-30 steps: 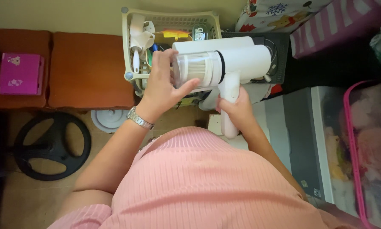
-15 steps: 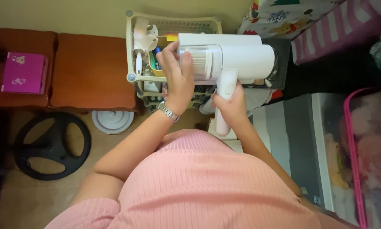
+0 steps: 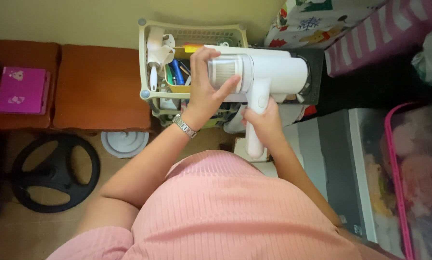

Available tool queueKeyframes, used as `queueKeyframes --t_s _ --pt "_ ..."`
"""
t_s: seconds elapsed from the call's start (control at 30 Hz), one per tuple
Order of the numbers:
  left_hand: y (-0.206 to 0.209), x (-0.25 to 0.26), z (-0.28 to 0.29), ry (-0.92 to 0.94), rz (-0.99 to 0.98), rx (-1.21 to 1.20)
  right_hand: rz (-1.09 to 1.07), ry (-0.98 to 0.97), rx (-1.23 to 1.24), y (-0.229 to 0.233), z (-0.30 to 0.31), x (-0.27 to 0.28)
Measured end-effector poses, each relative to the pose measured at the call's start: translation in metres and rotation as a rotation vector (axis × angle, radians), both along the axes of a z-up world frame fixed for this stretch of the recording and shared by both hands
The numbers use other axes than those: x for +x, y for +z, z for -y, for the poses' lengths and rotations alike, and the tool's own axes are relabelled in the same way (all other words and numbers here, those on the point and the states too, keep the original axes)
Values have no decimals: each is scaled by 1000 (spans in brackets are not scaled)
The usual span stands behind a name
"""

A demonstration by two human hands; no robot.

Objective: Clean the filter of a handheld vacuum and organize small items into a basket.

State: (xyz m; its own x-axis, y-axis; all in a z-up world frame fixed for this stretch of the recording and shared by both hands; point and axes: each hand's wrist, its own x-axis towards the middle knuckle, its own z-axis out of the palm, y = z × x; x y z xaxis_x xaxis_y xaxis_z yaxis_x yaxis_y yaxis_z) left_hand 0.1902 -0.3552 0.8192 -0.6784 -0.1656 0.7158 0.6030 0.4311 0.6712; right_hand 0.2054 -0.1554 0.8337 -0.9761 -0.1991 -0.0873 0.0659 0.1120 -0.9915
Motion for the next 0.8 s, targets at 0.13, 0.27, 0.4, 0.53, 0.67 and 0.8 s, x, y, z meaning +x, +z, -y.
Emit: queueKeyframes --t_s 0.13,0.27,0.4,0.53,0.67,0.8 --pt "1 -6 9 -2 -26 -29 6 14 -5 7 -2 -4" --pt "7 -9 14 -18 -79 -136 69 63 -22 7 -4 -7" --pt "4 -13 24 -54 -150 -255 134 67 -45 6 -9 -14" --pt "18 -12 29 -213 -100 -254 174 59 -78 6 -16 -20" --pt "24 -3 32 -266 51 -124 188 60 -81 7 -15 -19" --pt "20 -3 40 -229 -60 -373 222 95 -78 7 -17 -18"
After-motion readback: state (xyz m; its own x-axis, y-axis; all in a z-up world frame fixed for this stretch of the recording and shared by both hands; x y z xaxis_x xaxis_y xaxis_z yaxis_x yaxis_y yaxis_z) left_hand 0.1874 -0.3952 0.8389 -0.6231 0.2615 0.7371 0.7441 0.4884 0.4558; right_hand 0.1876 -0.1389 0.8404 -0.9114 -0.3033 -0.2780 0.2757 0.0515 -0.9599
